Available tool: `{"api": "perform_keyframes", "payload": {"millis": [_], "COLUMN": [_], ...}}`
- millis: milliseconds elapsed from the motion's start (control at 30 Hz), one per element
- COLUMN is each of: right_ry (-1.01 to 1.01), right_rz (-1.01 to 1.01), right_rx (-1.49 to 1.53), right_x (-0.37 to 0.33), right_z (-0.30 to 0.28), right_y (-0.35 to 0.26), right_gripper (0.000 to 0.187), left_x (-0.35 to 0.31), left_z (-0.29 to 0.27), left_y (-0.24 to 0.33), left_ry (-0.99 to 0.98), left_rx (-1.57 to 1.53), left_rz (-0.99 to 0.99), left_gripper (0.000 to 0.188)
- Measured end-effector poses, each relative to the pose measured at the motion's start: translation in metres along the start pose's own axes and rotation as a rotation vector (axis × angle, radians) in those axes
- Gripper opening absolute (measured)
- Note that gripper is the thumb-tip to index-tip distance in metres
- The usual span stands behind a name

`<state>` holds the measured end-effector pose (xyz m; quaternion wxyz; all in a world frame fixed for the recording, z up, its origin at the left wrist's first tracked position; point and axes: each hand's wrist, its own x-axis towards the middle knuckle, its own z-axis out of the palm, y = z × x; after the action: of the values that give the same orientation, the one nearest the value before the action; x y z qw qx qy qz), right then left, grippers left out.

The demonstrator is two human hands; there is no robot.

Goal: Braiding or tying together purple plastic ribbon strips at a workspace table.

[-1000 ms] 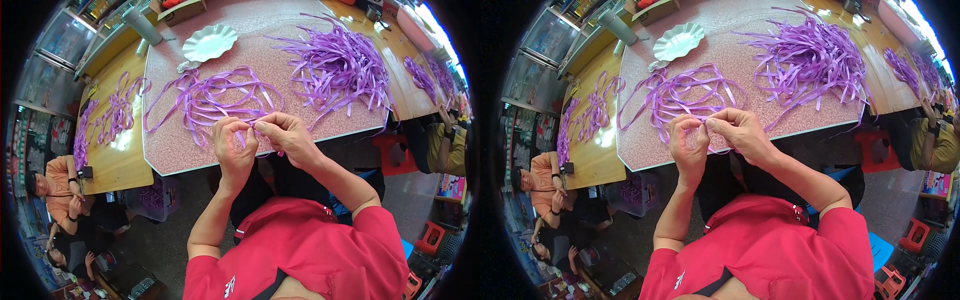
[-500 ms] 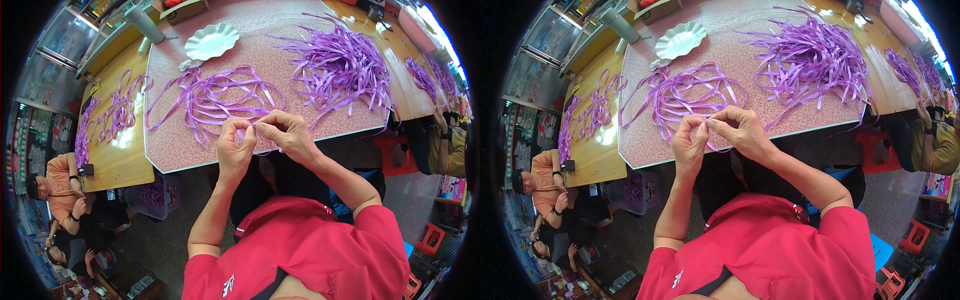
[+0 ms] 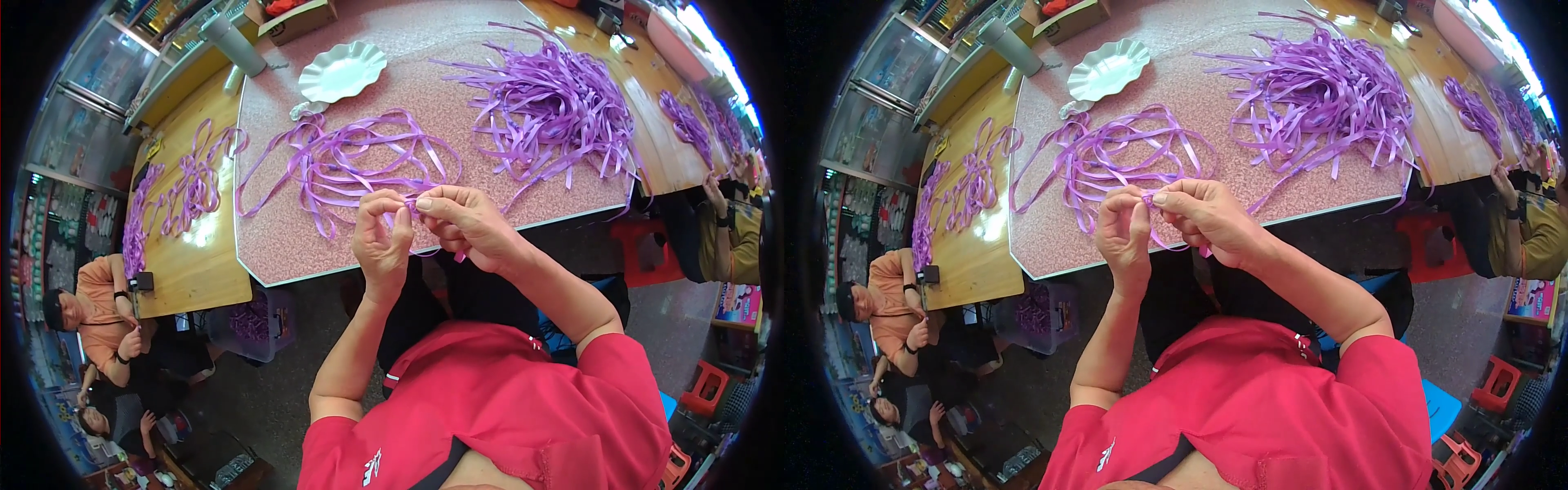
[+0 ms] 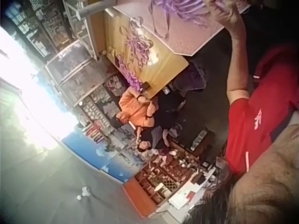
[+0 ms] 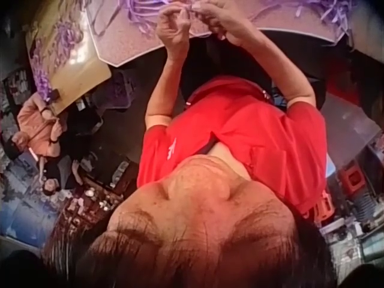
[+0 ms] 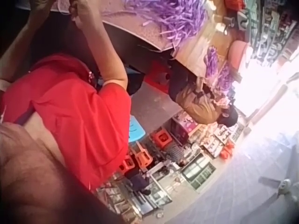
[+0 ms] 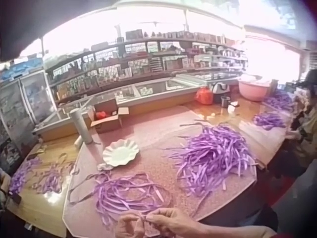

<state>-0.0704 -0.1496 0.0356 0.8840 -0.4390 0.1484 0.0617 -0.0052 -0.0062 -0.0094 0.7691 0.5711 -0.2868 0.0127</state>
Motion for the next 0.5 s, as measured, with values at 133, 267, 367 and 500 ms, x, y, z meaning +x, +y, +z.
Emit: {"api": "perform_keyframes", "payload": {"millis": [133,267,367,500], "right_ry": [-0.015,-0.015,0.013,0.045], "right_rz": [0.021,0.003,-0.052,-0.091], "right_rx": [0.025,0.024,-0.046,-0.130], "right_x": [0.001,0.000,0.000,-0.002], "right_z": [-0.003,-0.004,-0.002,-0.001], "right_y": [0.000,0.000,-0.001,-0.004], "right_gripper": [0.014,0.014,0.014,0.016], "left_x": [0.006,0.017,0.023,0.027], "left_z": [0.001,-0.002,-0.004,-0.004], "left_y": [0.004,0.011,0.015,0.020], "left_ry": [-0.033,-0.083,-0.129,-0.136], "left_rx": [0.235,0.553,0.695,0.795], "left_rz": [0.190,0.391,0.470,0.522], "left_gripper": [0.021,0.030,0.031,0.032]}}
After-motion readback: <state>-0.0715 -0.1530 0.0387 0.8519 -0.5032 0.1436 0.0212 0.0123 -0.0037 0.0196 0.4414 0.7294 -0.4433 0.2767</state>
